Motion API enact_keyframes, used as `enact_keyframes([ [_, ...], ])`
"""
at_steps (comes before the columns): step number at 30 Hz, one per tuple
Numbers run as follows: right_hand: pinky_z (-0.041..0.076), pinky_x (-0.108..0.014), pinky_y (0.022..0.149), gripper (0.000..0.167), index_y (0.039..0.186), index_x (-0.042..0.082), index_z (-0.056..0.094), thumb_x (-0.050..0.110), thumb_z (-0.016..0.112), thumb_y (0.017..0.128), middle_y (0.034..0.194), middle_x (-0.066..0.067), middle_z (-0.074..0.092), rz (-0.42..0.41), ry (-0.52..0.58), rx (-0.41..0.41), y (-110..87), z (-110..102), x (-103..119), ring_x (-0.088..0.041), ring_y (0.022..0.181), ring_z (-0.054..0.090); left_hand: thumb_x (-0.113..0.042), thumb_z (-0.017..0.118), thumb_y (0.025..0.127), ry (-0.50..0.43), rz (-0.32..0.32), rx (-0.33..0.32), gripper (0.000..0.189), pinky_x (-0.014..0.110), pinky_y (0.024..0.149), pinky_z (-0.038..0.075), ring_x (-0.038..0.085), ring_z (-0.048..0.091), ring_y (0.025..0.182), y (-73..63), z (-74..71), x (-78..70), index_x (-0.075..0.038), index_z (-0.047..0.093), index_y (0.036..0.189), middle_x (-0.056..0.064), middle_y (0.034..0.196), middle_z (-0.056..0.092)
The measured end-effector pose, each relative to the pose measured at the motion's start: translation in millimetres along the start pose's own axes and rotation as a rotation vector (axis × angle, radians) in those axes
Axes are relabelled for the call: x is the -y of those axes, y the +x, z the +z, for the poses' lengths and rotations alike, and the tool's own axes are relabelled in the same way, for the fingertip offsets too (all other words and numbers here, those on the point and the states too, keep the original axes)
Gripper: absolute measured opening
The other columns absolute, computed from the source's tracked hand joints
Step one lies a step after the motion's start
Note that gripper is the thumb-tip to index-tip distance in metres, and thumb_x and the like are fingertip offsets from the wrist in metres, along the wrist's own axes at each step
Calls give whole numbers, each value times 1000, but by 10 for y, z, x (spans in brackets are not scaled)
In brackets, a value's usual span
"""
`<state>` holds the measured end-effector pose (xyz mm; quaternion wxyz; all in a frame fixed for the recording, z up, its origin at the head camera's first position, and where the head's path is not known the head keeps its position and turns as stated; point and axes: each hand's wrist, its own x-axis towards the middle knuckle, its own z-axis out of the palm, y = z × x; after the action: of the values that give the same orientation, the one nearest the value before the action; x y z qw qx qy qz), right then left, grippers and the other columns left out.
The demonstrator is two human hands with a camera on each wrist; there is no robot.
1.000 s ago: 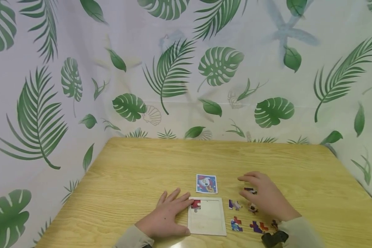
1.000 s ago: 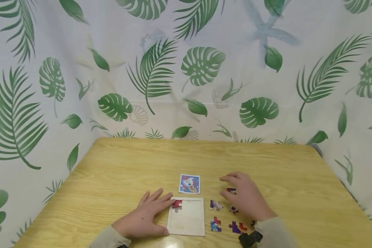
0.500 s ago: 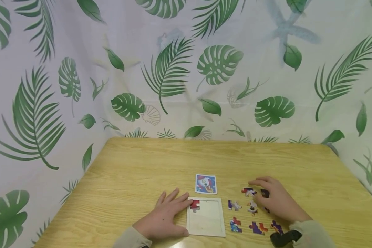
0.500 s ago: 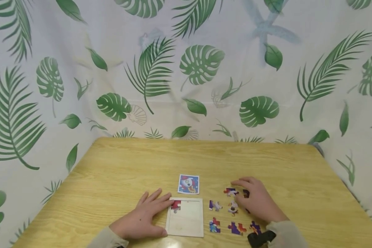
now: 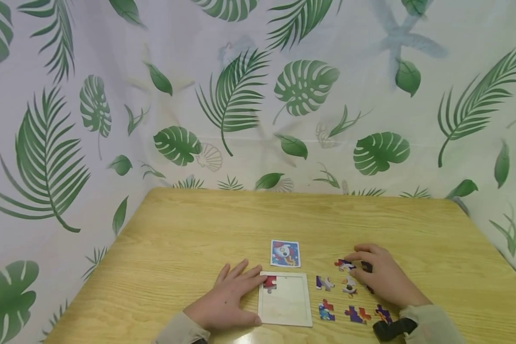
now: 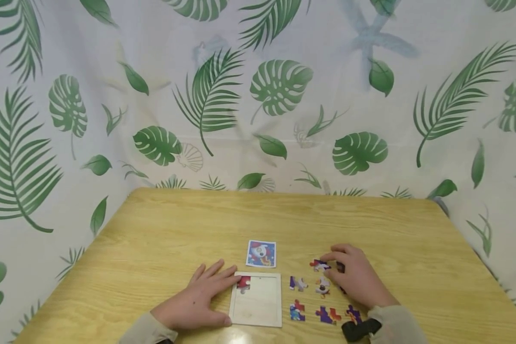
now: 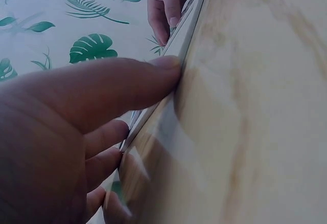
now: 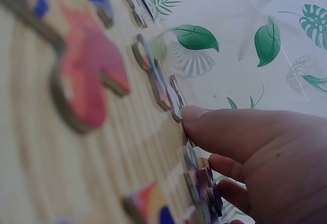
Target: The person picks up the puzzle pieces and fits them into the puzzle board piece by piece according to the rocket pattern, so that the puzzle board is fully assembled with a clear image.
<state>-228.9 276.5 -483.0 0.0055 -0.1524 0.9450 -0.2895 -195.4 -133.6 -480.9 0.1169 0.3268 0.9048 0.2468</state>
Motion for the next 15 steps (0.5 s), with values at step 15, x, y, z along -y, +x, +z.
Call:
enact_keyframes([
  [15,43,-66,96,26,119,13,72,25,70,97,139,-19,53,4,21,-26,6,8,55,-48,127,45,-51,75,83,-38,18,-2,84,64,117,-4,32,6,154,-2,-8,1,-36,39,157,-2,165,27],
])
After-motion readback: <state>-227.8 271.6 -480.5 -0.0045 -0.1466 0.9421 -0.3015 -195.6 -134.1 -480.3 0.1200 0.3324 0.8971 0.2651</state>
